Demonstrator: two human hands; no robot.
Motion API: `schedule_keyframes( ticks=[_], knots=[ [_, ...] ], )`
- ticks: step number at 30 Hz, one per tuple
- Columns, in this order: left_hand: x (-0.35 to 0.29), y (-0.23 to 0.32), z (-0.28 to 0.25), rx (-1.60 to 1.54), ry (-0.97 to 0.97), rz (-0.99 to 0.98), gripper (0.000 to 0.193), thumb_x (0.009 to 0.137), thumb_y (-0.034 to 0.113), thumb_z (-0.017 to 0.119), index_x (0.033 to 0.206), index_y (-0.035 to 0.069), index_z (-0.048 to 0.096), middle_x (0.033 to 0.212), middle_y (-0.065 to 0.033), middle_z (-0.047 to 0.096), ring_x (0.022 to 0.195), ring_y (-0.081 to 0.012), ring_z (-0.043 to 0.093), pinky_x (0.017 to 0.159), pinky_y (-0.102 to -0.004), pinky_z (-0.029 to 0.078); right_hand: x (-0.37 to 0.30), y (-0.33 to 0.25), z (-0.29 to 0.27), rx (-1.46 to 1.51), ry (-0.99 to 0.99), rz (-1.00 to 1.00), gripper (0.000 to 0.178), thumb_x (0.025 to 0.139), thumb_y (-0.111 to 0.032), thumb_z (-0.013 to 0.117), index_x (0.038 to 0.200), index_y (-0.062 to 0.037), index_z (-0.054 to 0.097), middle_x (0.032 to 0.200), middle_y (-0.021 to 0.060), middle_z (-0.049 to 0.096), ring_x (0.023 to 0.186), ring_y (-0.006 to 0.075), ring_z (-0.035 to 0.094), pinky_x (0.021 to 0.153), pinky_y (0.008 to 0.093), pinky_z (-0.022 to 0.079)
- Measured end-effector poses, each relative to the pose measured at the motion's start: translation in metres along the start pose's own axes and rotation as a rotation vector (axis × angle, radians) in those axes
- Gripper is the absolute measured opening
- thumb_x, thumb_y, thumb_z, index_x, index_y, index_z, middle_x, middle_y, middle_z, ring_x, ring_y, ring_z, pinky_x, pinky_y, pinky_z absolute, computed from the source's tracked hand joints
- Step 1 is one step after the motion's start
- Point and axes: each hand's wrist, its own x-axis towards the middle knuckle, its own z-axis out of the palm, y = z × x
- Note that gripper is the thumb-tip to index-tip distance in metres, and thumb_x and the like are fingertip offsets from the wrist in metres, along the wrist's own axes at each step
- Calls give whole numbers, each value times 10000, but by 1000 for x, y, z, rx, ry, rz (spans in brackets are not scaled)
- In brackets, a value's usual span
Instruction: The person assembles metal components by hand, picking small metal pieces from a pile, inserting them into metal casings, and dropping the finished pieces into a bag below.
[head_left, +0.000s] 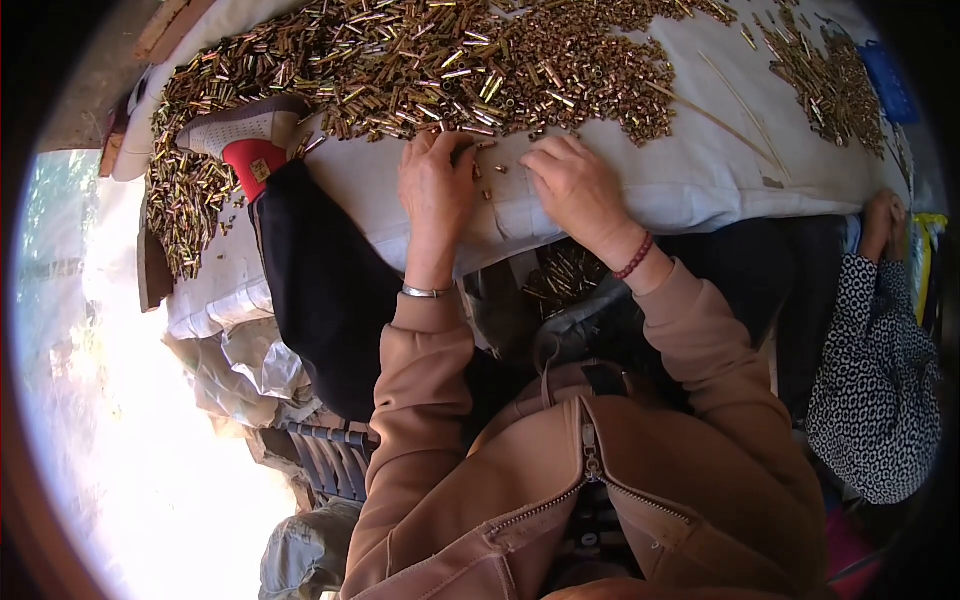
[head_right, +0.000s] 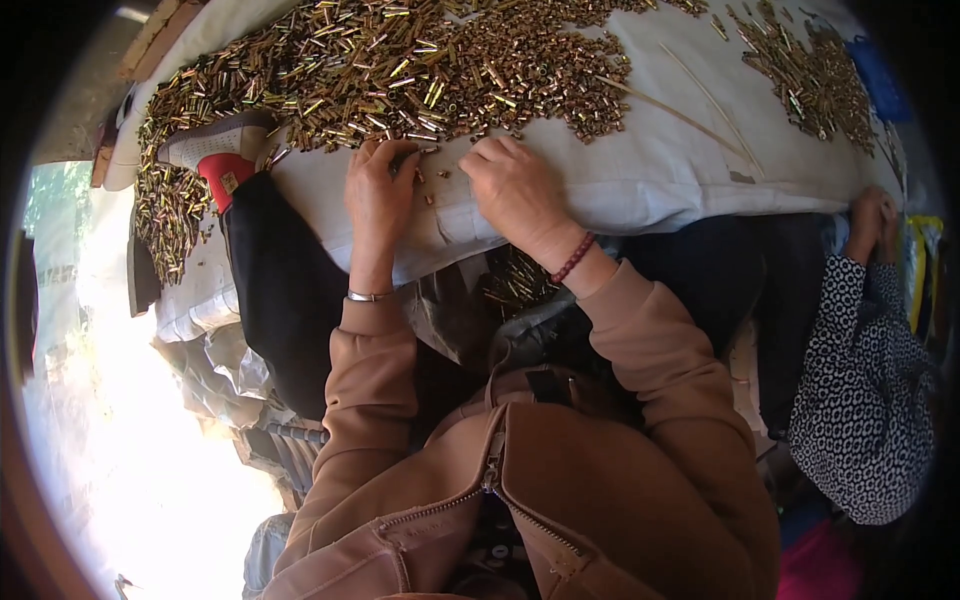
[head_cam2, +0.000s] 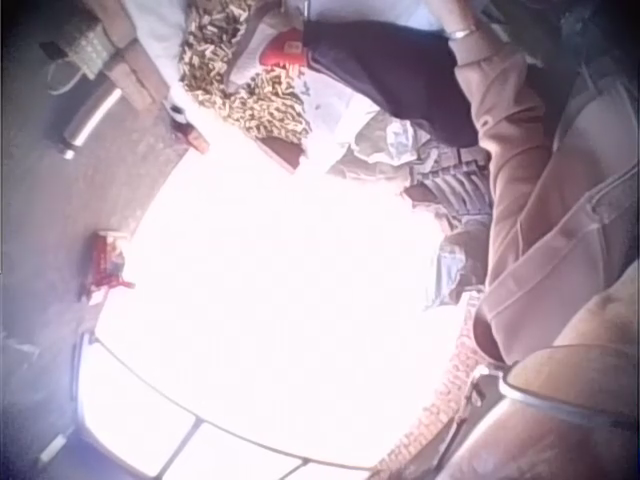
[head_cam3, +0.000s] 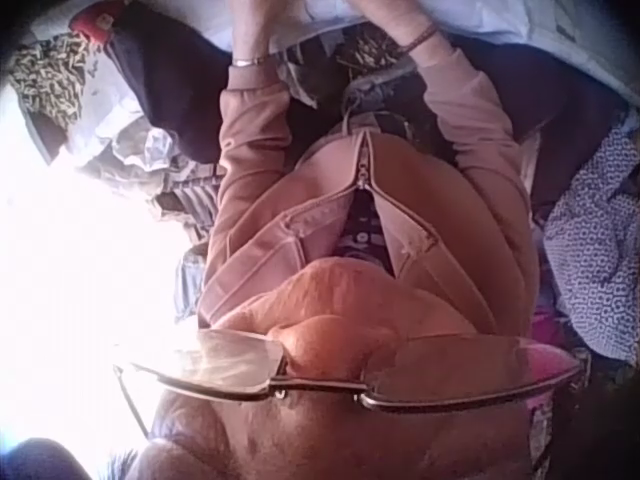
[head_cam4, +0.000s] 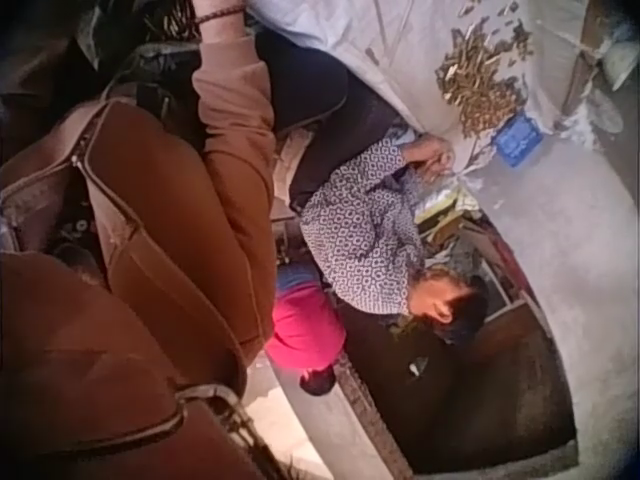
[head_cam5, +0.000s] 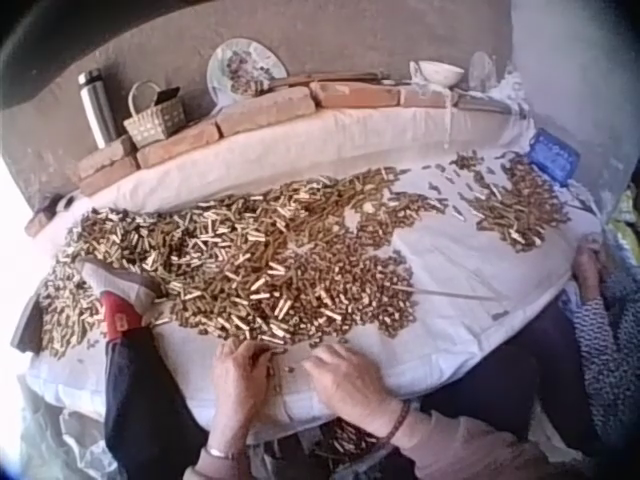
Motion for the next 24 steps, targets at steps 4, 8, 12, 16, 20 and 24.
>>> schedule_keyframes(
  ticks=[4,8,12,16,20,24],
  knots=[
    [-1,-1,0,-13,39,24,95,708,127,637,796,96,621,844,-78,564,791,-276,527,675,-374,421,1,1,-2,-3,-9,-2,91,735,-54,575,824,-48,590,837,66,568,808,257,547,690,326,465],
    [-8,0,0,-71,31,-25,140,698,117,643,830,82,612,851,-92,582,754,-294,530,674,-379,426,4,-4,-8,352,61,207,73,758,-60,582,826,-35,593,793,47,571,725,162,562,641,266,461],
    [-15,16,-2,-432,47,-102,113,762,75,612,873,60,607,788,-65,597,754,-208,572,655,-287,445,5,2,-11,904,25,460,94,787,-55,575,866,-11,598,786,1,579,705,57,535,641,203,441],
    [-32,34,-11,-935,-203,-245,130,829,73,574,949,27,590,863,-37,606,807,-106,573,665,-215,446,5,-8,-16,1204,13,523,101,779,-58,604,851,11,618,768,-8,598,674,43,533,608,182,440],
    [-41,27,-10,-1246,-354,-413,297,832,70,570,1117,20,505,922,-42,601,804,-115,588,687,-219,473,2,-16,-14,1263,-52,471,120,792,-84,609,860,14,611,757,4,597,660,46,531,598,183,438],
    [-39,32,-19,-1555,-277,-633,340,833,60,562,1160,42,474,859,-33,591,795,-135,611,679,-223,513,6,-16,-27,1393,-62,590,167,808,-144,598,876,7,583,742,19,568,671,83,514,647,207,423]
  ],
)
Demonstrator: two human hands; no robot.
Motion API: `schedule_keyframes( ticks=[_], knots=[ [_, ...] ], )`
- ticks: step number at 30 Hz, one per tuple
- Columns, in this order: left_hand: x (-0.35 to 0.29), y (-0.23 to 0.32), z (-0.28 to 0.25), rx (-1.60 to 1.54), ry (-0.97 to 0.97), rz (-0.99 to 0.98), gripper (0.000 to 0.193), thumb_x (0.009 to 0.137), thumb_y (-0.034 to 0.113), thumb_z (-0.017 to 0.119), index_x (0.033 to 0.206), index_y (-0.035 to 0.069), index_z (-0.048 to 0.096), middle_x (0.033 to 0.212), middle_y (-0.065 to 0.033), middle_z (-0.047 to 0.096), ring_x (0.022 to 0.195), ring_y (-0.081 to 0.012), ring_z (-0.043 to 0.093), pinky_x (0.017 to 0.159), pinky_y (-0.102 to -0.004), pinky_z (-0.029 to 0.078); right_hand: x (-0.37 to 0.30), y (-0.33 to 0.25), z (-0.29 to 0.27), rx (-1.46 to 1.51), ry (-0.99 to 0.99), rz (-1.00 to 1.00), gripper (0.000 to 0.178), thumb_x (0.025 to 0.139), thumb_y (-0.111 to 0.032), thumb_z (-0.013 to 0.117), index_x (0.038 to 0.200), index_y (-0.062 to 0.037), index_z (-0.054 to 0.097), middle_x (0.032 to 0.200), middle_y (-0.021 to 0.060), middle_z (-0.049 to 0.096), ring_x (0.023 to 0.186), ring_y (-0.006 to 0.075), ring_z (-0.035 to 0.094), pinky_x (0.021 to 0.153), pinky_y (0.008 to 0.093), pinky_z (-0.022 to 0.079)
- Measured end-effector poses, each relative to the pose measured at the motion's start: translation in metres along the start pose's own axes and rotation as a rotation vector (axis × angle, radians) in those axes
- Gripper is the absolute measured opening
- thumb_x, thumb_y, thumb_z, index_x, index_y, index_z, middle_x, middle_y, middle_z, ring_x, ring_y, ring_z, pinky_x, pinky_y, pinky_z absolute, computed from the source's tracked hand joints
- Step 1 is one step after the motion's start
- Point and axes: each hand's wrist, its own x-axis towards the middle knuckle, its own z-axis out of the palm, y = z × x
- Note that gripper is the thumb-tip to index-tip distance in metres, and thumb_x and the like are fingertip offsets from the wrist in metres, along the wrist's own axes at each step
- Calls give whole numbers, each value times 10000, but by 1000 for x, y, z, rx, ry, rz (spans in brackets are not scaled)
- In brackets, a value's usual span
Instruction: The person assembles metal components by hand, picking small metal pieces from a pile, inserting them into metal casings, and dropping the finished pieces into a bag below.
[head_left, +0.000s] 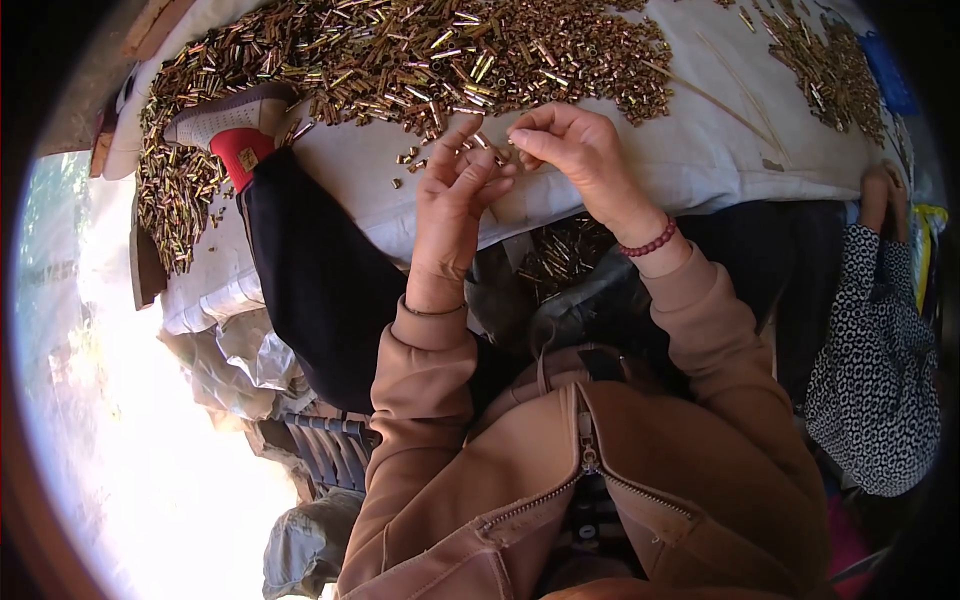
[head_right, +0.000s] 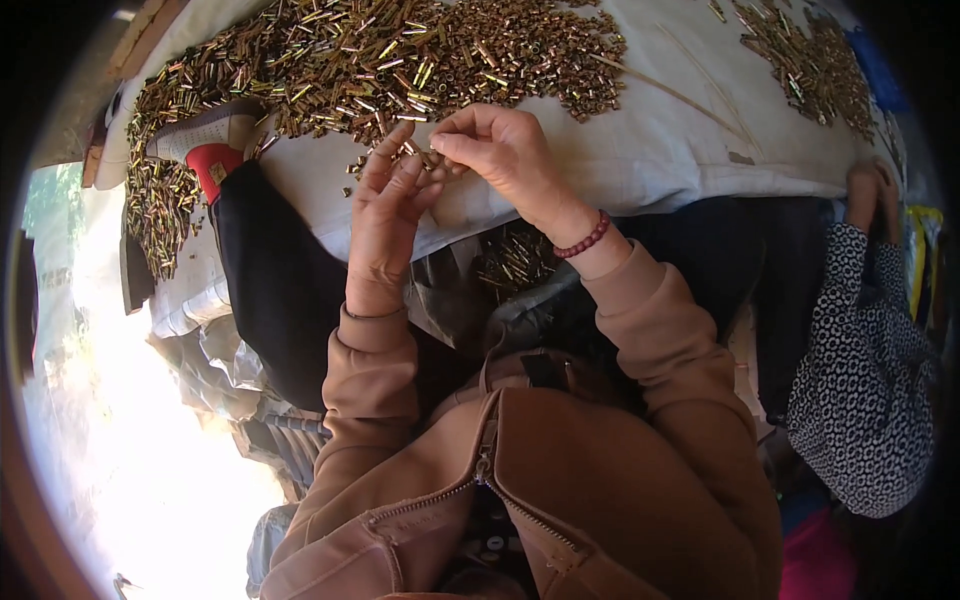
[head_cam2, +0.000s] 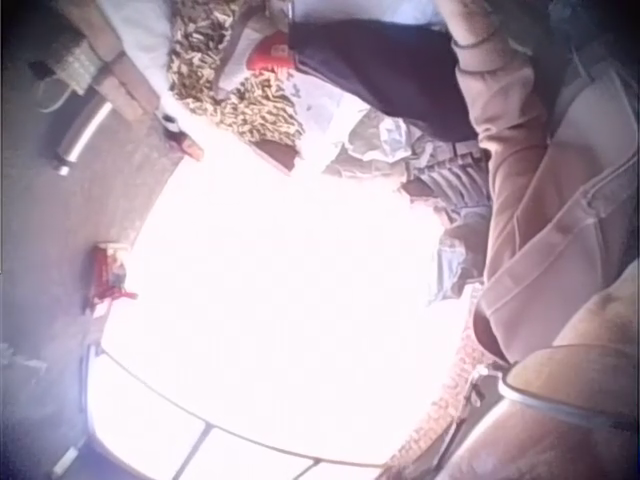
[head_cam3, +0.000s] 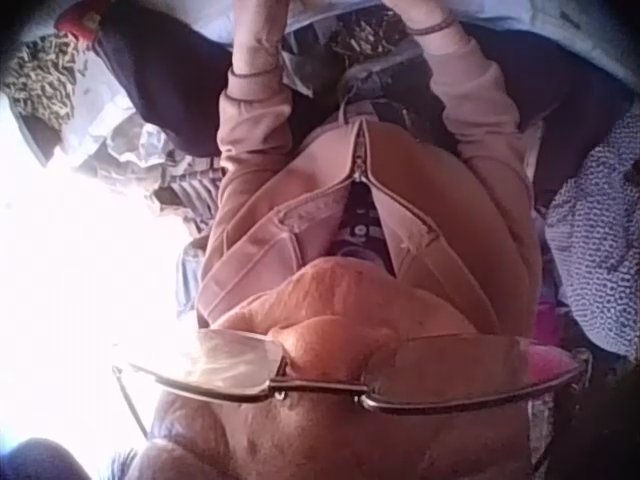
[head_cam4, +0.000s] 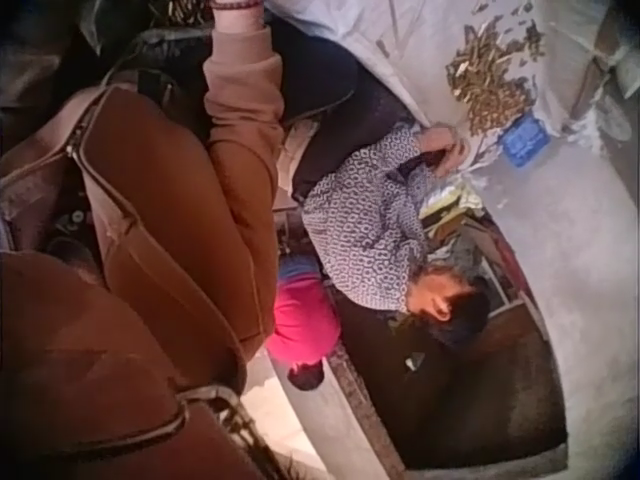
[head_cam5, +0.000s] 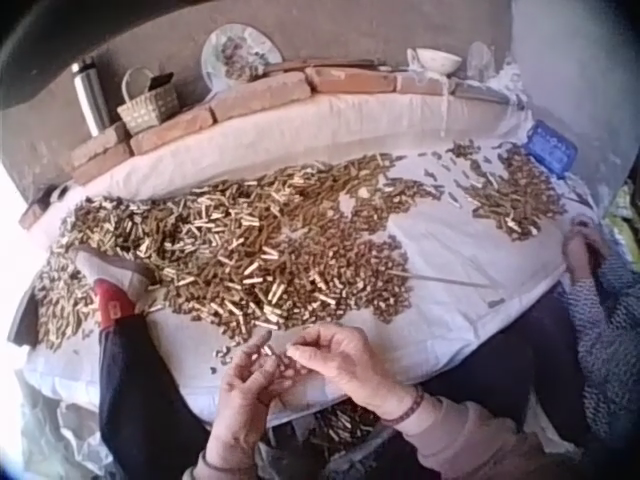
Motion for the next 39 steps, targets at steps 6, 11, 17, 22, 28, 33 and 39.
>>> schedule_keyframes(
  ticks=[6,11,17,22,28,33,39],
  knots=[
    [2,1,-10,-195,-3,-92,214,851,95,554,1057,46,519,865,-29,610,777,-127,622,644,-199,508,-3,-11,8,-58,-74,30,170,802,-154,607,863,4,598,727,14,563,667,79,511,640,205,420],
    [-2,3,-8,-180,17,-108,138,852,118,563,958,31,550,844,-54,628,741,-125,627,619,-189,505,-3,-10,7,-73,-57,33,178,799,-164,615,860,4,604,724,12,565,654,78,513,625,205,425],
    [-3,6,-3,-14,4,-65,144,846,112,570,934,-1,579,829,-117,648,693,-138,632,599,-196,506,-2,-9,2,-7,-10,82,173,796,-164,621,852,-1,600,722,13,568,634,76,514,611,205,430],
    [-6,6,-2,23,-13,-40,154,844,102,569,943,-12,603,791,-124,652,655,-144,631,582,-198,505,-2,-10,3,-59,-6,55,140,784,-128,634,822,5,617,702,10,581,612,68,528,575,197,446],
    [-7,5,1,-29,8,-33,162,851,114,564,936,-18,603,785,-121,651,639,-138,627,566,-191,498,-3,-7,0,41,-64,170,194,831,-184,590,926,-17,610,785,10,590,697,76,542,660,207,448],
    [-6,3,-2,-122,-46,-90,159,863,111,544,924,-26,596,795,-118,648,648,-136,626,566,-186,495,0,7,-4,423,-185,354,235,858,-195,556,1012,-23,604,831,4,590,756,80,552,716,225,468],
    [-5,0,-2,-134,-51,-124,150,864,109,542,918,-22,591,801,-122,647,654,-138,627,570,-187,498,0,13,-9,502,-215,396,238,866,-204,545,1014,-27,602,823,0,583,758,81,547,730,233,470]
  ],
)
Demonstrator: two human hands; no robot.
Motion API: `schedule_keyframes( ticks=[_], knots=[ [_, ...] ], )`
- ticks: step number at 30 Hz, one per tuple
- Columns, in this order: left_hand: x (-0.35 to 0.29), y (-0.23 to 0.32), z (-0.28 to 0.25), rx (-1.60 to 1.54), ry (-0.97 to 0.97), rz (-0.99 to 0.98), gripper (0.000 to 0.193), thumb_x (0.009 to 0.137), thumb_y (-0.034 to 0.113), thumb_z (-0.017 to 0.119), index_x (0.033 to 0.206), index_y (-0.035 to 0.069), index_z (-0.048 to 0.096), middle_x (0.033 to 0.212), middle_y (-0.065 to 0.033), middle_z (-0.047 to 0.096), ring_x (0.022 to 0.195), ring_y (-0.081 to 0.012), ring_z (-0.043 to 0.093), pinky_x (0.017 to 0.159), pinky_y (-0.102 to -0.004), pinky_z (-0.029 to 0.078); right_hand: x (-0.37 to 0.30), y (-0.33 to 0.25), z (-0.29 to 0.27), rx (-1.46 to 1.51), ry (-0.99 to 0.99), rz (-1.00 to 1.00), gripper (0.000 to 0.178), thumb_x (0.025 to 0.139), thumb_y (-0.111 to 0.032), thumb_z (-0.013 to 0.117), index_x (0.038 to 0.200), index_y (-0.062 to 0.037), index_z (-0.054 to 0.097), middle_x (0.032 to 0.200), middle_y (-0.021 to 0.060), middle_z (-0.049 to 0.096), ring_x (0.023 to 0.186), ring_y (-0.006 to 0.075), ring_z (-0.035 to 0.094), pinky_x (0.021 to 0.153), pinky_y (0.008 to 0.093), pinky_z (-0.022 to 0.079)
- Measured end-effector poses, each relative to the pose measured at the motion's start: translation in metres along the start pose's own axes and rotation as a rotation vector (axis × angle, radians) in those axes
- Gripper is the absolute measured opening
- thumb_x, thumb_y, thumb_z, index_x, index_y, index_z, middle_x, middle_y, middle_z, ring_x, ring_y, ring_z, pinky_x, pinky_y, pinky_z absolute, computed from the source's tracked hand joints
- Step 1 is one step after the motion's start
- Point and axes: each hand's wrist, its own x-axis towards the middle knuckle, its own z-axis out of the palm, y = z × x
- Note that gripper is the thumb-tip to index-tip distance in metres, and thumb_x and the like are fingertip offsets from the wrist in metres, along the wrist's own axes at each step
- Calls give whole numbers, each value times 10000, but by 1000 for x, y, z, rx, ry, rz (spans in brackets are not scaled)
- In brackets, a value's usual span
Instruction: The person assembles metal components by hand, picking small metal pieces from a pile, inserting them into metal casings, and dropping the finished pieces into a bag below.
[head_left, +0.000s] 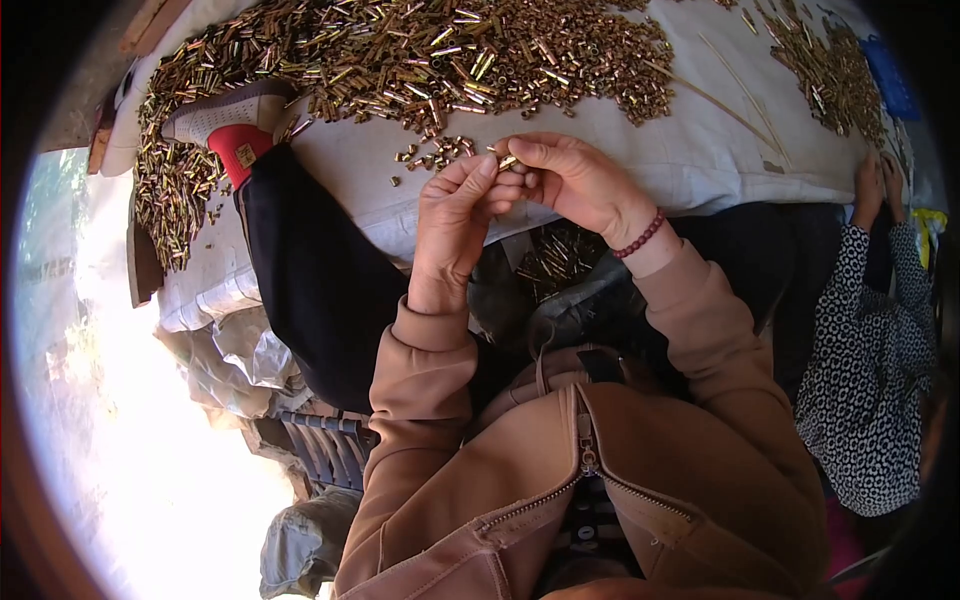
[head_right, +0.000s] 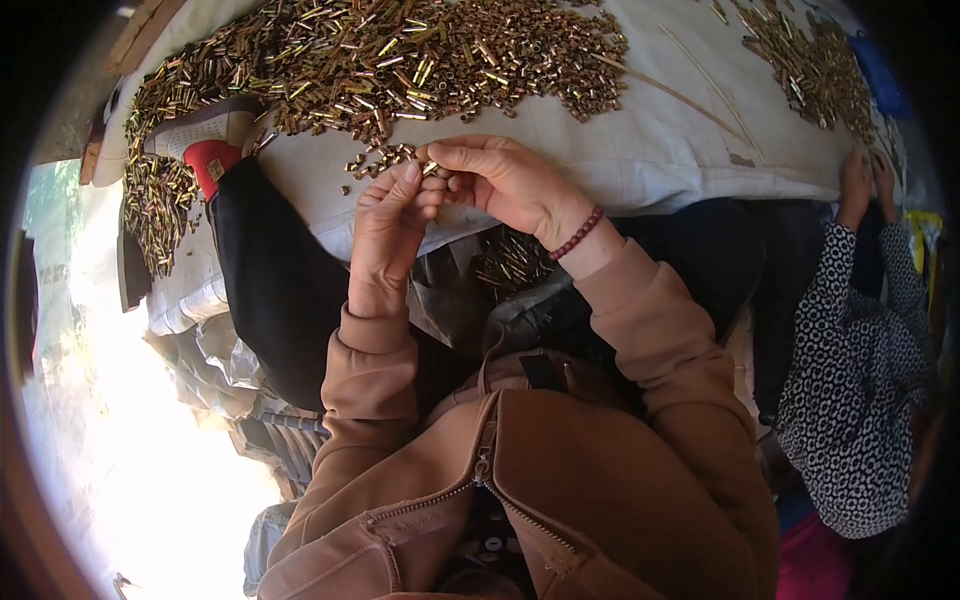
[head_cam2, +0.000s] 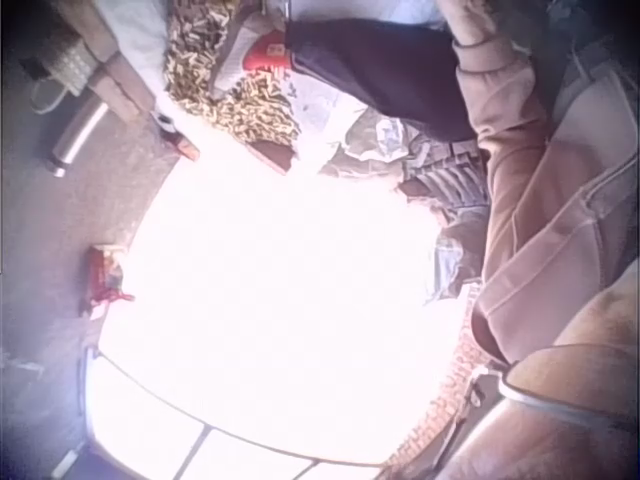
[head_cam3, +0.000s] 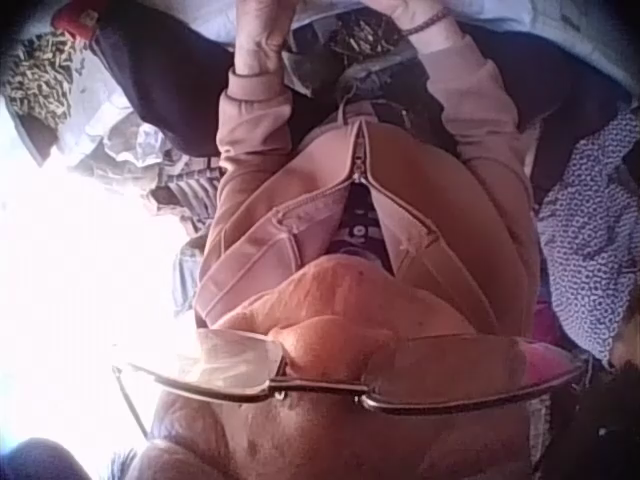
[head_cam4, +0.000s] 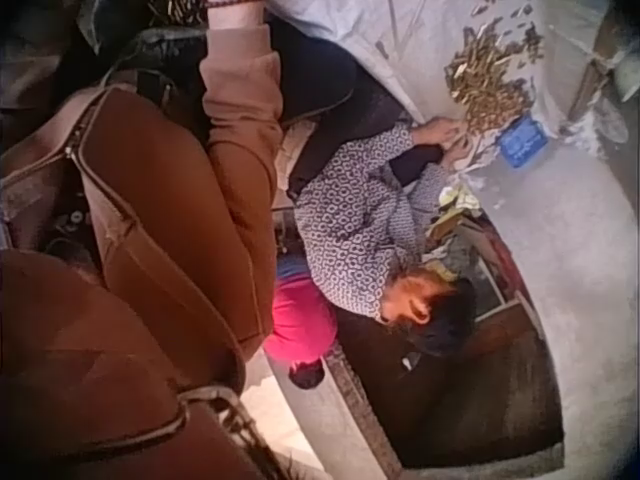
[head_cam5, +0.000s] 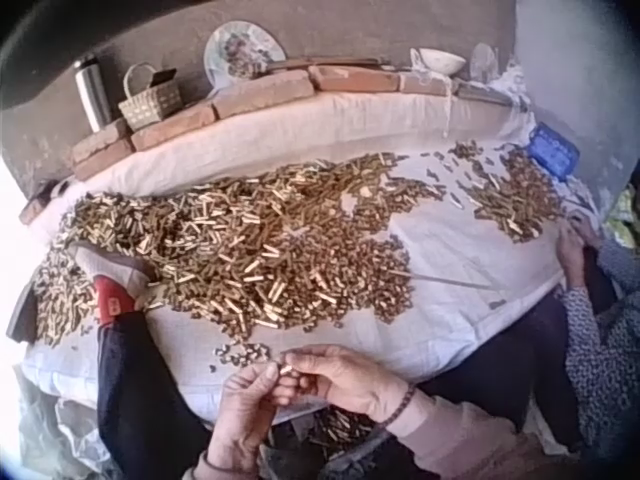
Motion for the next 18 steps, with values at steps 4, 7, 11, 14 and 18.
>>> schedule_keyframes(
  ticks=[4,7,11,14,18],
  knots=[
    [2,-2,-4,-34,9,-4,147,865,111,541,916,-17,591,801,-124,647,654,-140,628,571,-189,500,0,-3,6,-29,35,-6,244,866,-217,546,1014,-31,602,798,-8,573,738,75,540,701,223,465],
    [1,1,-7,-77,-21,-32,147,865,115,541,919,-12,592,804,-125,647,659,-140,629,571,-189,502,-1,-10,7,-45,5,-23,268,851,-247,570,1011,-34,602,779,-15,564,715,66,529,661,198,449],
    [-5,6,-8,-11,-67,-16,156,854,122,560,921,-13,597,804,-122,648,664,-141,629,593,-197,504,-6,-30,3,-328,221,-148,282,829,-274,600,977,-35,620,747,-20,560,658,62,522,613,184,437],
    [-14,15,4,224,-183,-20,168,836,128,587,910,-20,616,808,-108,651,681,-136,626,620,-205,501,-3,-32,-9,-602,406,-272,237,823,-241,608,925,-29,641,746,-16,574,630,65,527,592,189,444],
    [1,18,7,718,-87,261,177,827,126,605,901,-32,637,815,-78,657,731,-117,615,656,-214,479,6,-24,-19,-1266,487,-566,177,798,-157,611,933,-44,633,764,29,599,638,133,555,598,239,454]
  ],
)
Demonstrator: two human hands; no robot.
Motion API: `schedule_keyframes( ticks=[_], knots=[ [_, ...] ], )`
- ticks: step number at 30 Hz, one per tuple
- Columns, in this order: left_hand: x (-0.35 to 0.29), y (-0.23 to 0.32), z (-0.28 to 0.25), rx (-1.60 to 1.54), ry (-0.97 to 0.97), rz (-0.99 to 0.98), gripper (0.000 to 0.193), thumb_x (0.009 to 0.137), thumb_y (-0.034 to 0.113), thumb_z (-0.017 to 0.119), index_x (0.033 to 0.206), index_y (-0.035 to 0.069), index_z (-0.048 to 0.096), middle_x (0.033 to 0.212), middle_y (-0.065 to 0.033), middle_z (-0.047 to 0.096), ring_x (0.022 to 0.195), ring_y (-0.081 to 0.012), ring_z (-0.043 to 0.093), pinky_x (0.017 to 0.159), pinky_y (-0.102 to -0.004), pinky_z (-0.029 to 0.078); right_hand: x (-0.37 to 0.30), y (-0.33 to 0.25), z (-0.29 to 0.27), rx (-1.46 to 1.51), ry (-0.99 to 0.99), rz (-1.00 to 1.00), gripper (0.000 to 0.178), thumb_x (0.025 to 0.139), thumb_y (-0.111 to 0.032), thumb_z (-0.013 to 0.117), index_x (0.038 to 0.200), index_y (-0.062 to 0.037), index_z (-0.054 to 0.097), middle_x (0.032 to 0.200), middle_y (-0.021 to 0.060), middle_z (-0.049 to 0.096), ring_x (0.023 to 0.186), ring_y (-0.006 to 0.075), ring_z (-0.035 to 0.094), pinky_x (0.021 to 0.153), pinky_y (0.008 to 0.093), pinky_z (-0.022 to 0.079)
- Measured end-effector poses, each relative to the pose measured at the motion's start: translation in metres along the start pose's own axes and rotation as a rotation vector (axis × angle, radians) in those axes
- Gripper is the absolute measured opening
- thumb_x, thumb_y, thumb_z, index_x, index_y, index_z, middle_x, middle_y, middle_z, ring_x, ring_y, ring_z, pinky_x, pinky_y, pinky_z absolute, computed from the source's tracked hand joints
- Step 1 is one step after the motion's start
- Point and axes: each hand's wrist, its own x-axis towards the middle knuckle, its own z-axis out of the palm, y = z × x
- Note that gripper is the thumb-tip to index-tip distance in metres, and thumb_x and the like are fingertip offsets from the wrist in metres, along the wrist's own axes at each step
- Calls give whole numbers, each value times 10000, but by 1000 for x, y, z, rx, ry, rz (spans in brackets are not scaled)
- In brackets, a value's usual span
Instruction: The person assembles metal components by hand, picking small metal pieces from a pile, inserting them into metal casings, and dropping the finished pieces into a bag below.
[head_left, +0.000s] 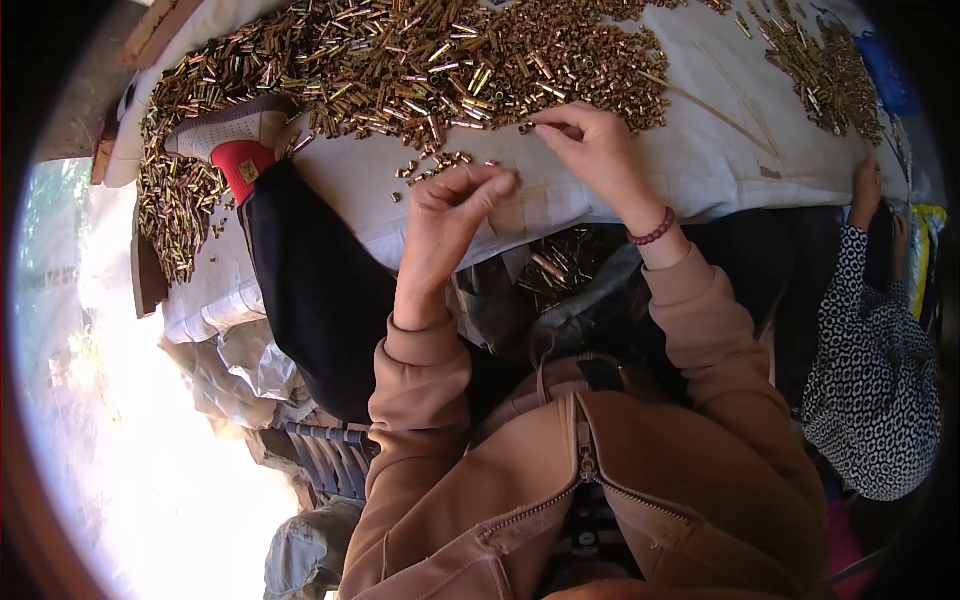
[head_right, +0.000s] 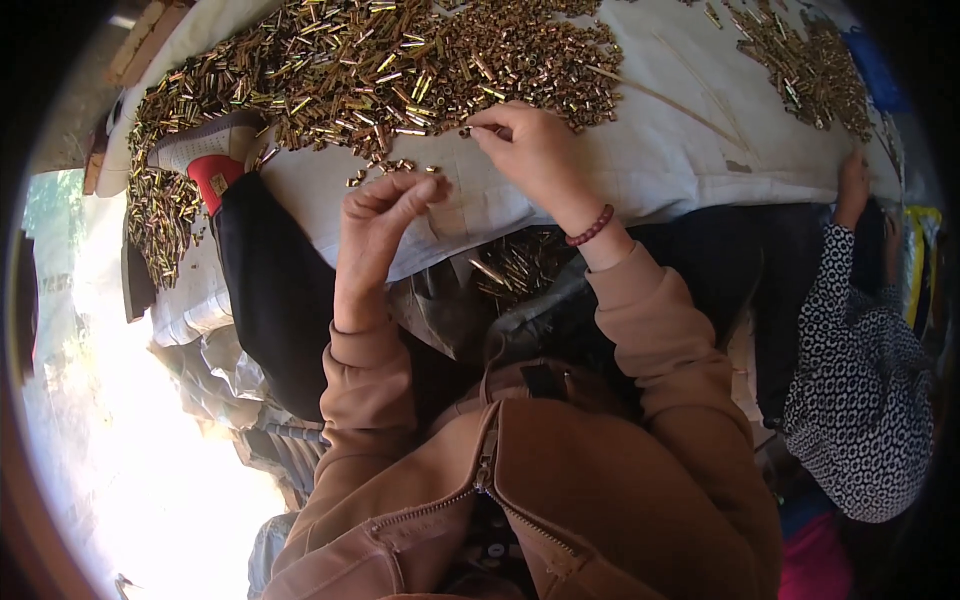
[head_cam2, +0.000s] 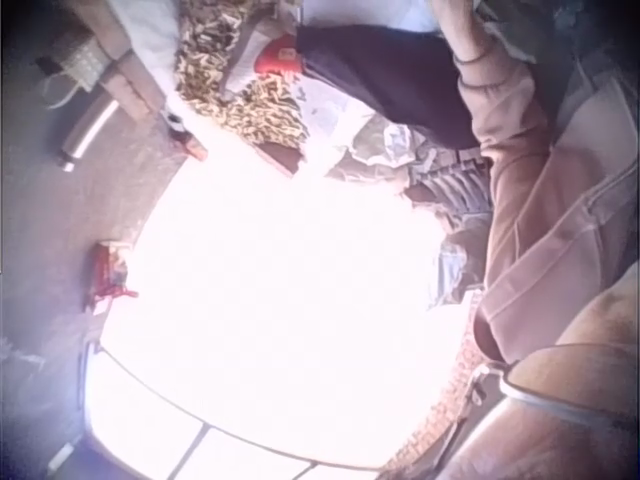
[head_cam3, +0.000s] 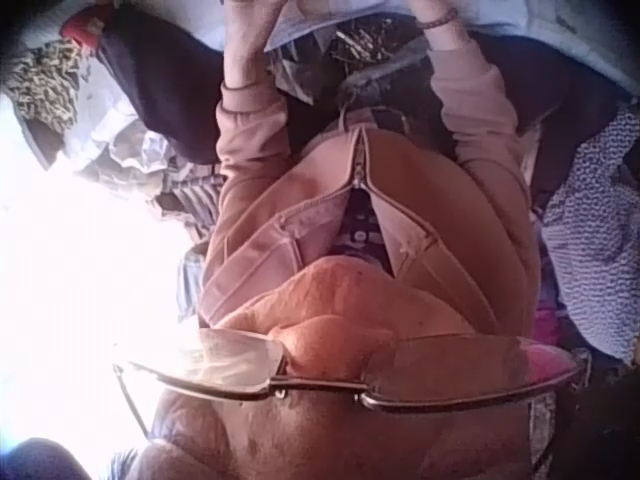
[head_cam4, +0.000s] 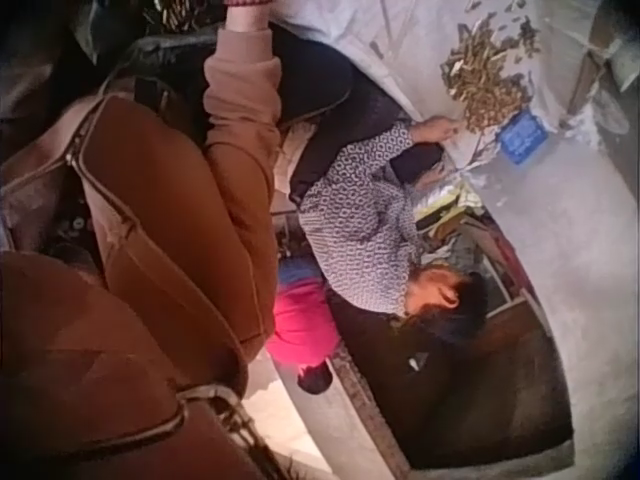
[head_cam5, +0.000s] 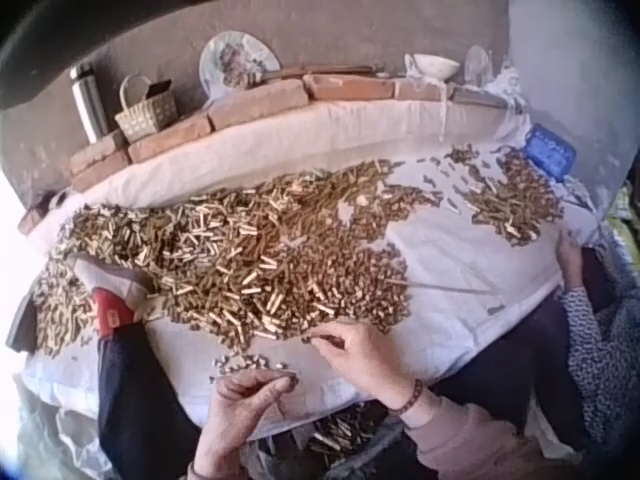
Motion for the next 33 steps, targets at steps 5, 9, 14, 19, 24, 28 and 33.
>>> schedule_keyframes(
  ticks=[5,9,14,19,24,28,33],
  knots=[
    [39,-19,-10,997,383,437,148,737,106,603,878,119,645,907,-46,600,866,-283,537,724,-354,447,-2,0,17,-500,67,-312,187,763,-107,596,948,-93,623,809,71,547,736,259,558,633,353,454],
    [48,-30,-9,1117,409,422,148,730,137,625,875,111,638,873,-53,582,844,-267,530,706,-363,440,-1,0,21,-562,83,-331,165,759,-116,604,923,-96,614,807,68,546,747,259,559,634,350,456],
    [51,-32,-9,1118,390,337,161,708,165,654,859,117,631,788,-73,540,789,-260,518,662,-365,429,0,-1,23,-556,86,-324,131,730,-124,636,839,-78,579,809,65,549,720,270,564,607,365,459],
    [48,-38,-10,1070,465,402,155,711,163,664,837,86,617,780,-64,549,771,-248,527,647,-347,432,-1,3,27,-450,99,-286,102,739,-94,613,837,-79,590,778,59,566,683,234,569,591,328,464],
    [28,-23,0,397,475,145,151,782,162,642,854,42,586,798,-48,616,723,-140,570,598,-257,442,-3,7,25,139,30,-67,106,788,-114,592,866,-44,609,738,18,587,660,98,549,588,245,448],
    [11,-17,0,-193,373,-42,192,838,147,596,977,22,555,848,-57,636,696,-86,583,606,-191,451,-8,-18,18,616,-109,205,154,790,-143,602,878,-17,616,745,8,587,661,67,526,609,206,424],
    [5,-24,-2,-671,260,-253,207,845,142,582,1020,33,561,842,-23,622,737,-98,611,607,-177,478,-14,-32,17,753,-205,240,180,803,-162,604,882,0,600,740,14,573,658,69,512,619,203,416]
  ],
)
